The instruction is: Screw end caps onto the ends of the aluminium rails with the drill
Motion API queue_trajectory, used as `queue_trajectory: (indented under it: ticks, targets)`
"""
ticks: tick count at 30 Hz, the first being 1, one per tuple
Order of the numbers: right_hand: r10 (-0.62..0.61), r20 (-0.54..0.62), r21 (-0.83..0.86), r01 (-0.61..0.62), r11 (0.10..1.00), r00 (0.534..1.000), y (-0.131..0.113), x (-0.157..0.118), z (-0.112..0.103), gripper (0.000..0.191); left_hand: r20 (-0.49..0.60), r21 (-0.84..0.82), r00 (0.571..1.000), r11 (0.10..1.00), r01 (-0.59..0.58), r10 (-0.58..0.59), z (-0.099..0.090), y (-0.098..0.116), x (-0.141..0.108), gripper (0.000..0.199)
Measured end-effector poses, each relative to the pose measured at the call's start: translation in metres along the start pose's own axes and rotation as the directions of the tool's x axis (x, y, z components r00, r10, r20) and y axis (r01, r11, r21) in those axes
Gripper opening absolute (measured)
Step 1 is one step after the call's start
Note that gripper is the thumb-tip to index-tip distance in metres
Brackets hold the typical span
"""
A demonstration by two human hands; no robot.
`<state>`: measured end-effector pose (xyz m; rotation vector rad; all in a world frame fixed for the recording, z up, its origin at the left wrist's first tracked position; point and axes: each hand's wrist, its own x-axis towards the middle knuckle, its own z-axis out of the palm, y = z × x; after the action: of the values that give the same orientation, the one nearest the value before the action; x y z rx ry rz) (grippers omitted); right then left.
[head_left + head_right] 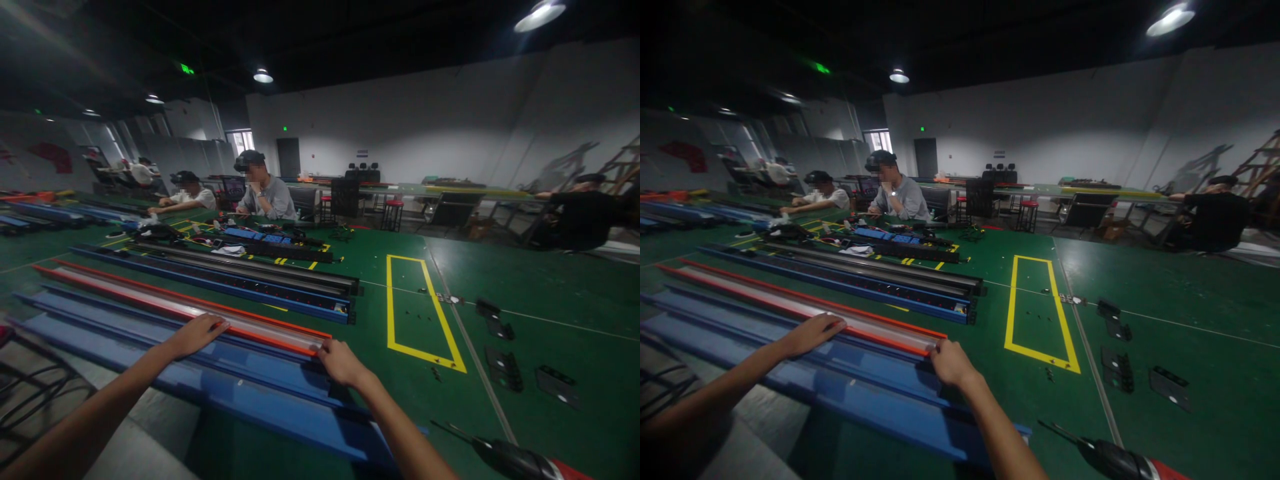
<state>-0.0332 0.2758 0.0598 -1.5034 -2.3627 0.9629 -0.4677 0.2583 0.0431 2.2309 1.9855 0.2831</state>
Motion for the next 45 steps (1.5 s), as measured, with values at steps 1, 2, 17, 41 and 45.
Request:
queue_trajectory:
  ticks: [1,2,17,41,45]
  targets:
    - [0.006,0.007,0.002,-0.006,1.0,1.0,0.001,0.001,0.0,0.037,0.004,0.0,1.0,1.0,-0.003,0.003,0.0,0.001,0.0,0.061]
    - [0.01,0.014,0.006,-0.01,1.0,1.0,0.001,0.001,0.001,0.038,0.006,0.001,1.0,1.0,-0.006,0.006,-0.001,0.001,0.0,0.061]
    - [-0.017,0.02,-0.012,0.018,1.0,1.0,-0.003,-0.005,0.004,0.046,-0.042,0.021,0.999,0.999,-0.029,0.03,0.014,-0.018,-0.001,0.061]
    - [0.026,-0.336,0.068,-0.003,0.998,0.942,0.039,0.018,-0.051,0.03,-0.085,0.199,0.995,0.979,-0.034,0.051,-0.02,0.002,0.066,0.054]
    - [0.028,-0.379,0.05,-0.01,0.999,0.925,0.058,0.027,-0.049,0.031,-0.045,0.365,0.996,0.93,-0.05,0.071,-0.012,0.003,0.096,0.056]
